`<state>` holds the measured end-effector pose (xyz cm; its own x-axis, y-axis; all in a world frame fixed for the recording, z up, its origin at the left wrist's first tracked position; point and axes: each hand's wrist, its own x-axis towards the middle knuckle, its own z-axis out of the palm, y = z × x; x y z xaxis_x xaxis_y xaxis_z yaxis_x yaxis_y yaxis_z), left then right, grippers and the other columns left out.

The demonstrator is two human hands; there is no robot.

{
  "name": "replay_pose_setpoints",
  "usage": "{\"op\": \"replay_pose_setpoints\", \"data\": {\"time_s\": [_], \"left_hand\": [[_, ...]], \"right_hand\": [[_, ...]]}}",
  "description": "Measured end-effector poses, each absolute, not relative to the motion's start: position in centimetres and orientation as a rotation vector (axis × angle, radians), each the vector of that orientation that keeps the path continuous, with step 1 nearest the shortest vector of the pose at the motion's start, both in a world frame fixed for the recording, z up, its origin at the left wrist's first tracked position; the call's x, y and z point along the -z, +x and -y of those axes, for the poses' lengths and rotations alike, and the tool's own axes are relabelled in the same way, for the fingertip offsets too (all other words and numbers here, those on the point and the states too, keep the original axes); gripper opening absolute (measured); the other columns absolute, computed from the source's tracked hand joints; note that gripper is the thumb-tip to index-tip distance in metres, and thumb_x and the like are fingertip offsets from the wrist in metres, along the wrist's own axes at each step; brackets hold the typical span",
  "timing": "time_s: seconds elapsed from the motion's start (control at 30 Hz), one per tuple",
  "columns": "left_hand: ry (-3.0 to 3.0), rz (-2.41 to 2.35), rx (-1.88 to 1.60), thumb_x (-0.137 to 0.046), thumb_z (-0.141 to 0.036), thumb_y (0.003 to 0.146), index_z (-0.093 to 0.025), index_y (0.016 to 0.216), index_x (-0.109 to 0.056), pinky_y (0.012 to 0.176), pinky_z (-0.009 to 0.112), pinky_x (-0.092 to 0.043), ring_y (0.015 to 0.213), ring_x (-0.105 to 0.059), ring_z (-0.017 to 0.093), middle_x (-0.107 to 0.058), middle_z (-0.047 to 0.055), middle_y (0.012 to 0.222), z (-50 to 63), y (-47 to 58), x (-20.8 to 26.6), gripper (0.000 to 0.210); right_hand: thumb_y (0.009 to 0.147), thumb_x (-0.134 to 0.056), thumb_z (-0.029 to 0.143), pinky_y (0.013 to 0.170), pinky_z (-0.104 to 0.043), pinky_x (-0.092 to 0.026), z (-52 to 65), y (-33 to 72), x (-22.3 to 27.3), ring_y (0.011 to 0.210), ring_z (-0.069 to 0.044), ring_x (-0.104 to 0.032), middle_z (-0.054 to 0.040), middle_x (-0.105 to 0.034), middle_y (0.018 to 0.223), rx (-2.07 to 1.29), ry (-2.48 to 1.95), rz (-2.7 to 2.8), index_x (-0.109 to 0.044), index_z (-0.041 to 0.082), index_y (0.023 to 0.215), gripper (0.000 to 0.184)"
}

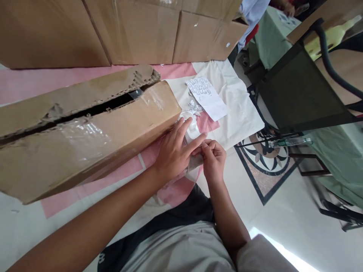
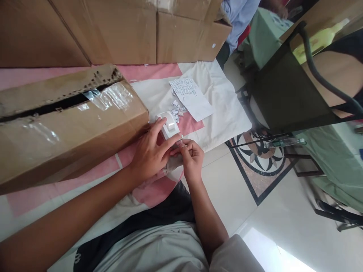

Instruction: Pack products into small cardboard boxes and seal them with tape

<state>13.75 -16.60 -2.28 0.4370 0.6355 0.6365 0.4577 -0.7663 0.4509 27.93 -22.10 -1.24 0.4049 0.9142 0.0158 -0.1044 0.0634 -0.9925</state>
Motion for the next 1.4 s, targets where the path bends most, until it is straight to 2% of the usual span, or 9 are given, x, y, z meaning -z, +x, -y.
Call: {"op": "replay_pose_setpoints", "data": {"time_s": [0.1, 0.2, 0.27, 0.4, 0.7, 0.83, 1.07, 1.2, 1.4], "left_hand": [[2.448, -0.933, -1.329, -0.060, -0.020, 0.099, -0.021, 0.148, -0.044, 0.116, 0.053, -0.045, 0.154, -0.035, 0.036, -0.035, 0.024, 0.161, 16.5, 13.8, 2.4, 0.051], [2.470, -0.909, -1.328, -0.060, -0.020, 0.099, -0.026, 0.151, -0.041, 0.117, 0.052, -0.043, 0.155, -0.033, 0.035, -0.031, 0.020, 0.165, 16.5, 13.8, 2.5, 0.056], [2.525, -0.910, -1.261, -0.059, -0.019, 0.099, -0.029, 0.149, -0.048, 0.115, 0.052, -0.045, 0.153, -0.036, 0.035, -0.034, 0.017, 0.165, 16.6, 13.7, 2.5, 0.052], [2.608, -0.954, -1.128, -0.058, -0.023, 0.100, -0.026, 0.135, -0.064, 0.108, 0.053, -0.049, 0.145, -0.045, 0.038, -0.046, 0.016, 0.159, 16.5, 13.7, 2.4, 0.036], [2.686, -0.974, -1.229, -0.057, -0.023, 0.100, -0.023, 0.116, -0.074, 0.098, 0.048, -0.052, 0.131, -0.058, 0.034, -0.060, 0.016, 0.145, 16.7, 14.0, 1.7, 0.023], [2.704, -1.019, -1.163, -0.056, -0.024, 0.100, -0.024, 0.116, -0.074, 0.100, 0.050, -0.052, 0.133, -0.056, 0.035, -0.058, 0.014, 0.150, 17.0, 14.1, 1.5, 0.024], [2.718, -1.008, -1.020, -0.059, -0.020, 0.096, -0.030, 0.142, -0.061, 0.109, 0.058, -0.047, 0.144, -0.046, 0.040, -0.041, 0.011, 0.165, 17.0, 14.0, 1.7, 0.046], [2.714, -1.019, -1.049, -0.060, -0.021, 0.097, -0.032, 0.140, -0.062, 0.109, 0.058, -0.047, 0.142, -0.050, 0.039, -0.042, 0.008, 0.164, 17.0, 14.2, 1.4, 0.045], [2.768, -1.020, -1.104, -0.058, -0.024, 0.099, -0.027, 0.128, -0.069, 0.106, 0.054, -0.047, 0.137, -0.054, 0.036, -0.050, 0.008, 0.159, 16.8, 14.2, 0.9, 0.032]], "right_hand": [[0.090, -0.074, 0.031, 0.060, -0.028, -0.056, 22.0, 28.1, 1.3, 0.058, -0.011, -0.066, 0.0003, -0.072, 0.090, -0.944, -1.236, 0.835, -0.046, 0.020, 0.065, 0.039], [0.091, -0.073, 0.030, 0.061, -0.029, -0.056, 22.1, 28.1, 1.4, 0.059, -0.011, -0.065, -0.0001, -0.072, 0.090, -0.949, -1.214, 0.853, -0.047, 0.021, 0.065, 0.037], [0.092, -0.072, 0.031, 0.061, -0.029, -0.055, 22.1, 28.1, 1.4, 0.059, -0.012, -0.065, -0.0002, -0.072, 0.087, -0.947, -1.208, 0.863, -0.047, 0.021, 0.065, 0.037], [0.093, -0.071, 0.031, 0.061, -0.029, -0.054, 22.1, 28.1, 1.5, 0.060, -0.012, -0.065, 0.0005, -0.070, 0.081, -0.930, -1.215, 0.880, -0.047, 0.021, 0.065, 0.038], [0.091, -0.073, 0.031, 0.059, -0.028, -0.054, 22.1, 28.1, 1.3, 0.058, -0.011, -0.064, 0.0010, -0.070, 0.085, -0.952, -1.166, 0.870, -0.049, 0.020, 0.064, 0.037], [0.090, -0.074, 0.034, 0.059, -0.028, -0.055, 22.1, 28.2, 1.3, 0.057, -0.010, -0.060, 0.0007, -0.069, 0.086, -0.959, -1.180, 0.862, -0.049, 0.021, 0.065, 0.038], [0.089, -0.074, 0.036, 0.059, -0.027, -0.054, 22.0, 28.1, 1.4, 0.056, -0.010, -0.059, 0.0016, -0.067, 0.080, -0.934, -1.198, 0.848, -0.046, 0.021, 0.065, 0.040], [0.089, -0.073, 0.038, 0.059, -0.027, -0.054, 22.1, 28.0, 1.3, 0.056, -0.010, -0.060, 0.0013, -0.067, 0.079, -0.919, -1.235, 0.855, -0.044, 0.021, 0.064, 0.042], [0.090, -0.072, 0.035, 0.061, -0.028, -0.053, 22.1, 28.0, 1.2, 0.059, -0.012, -0.061, 0.0018, -0.066, 0.075, -0.916, -1.231, 0.863, -0.044, 0.021, 0.064, 0.041]]}}
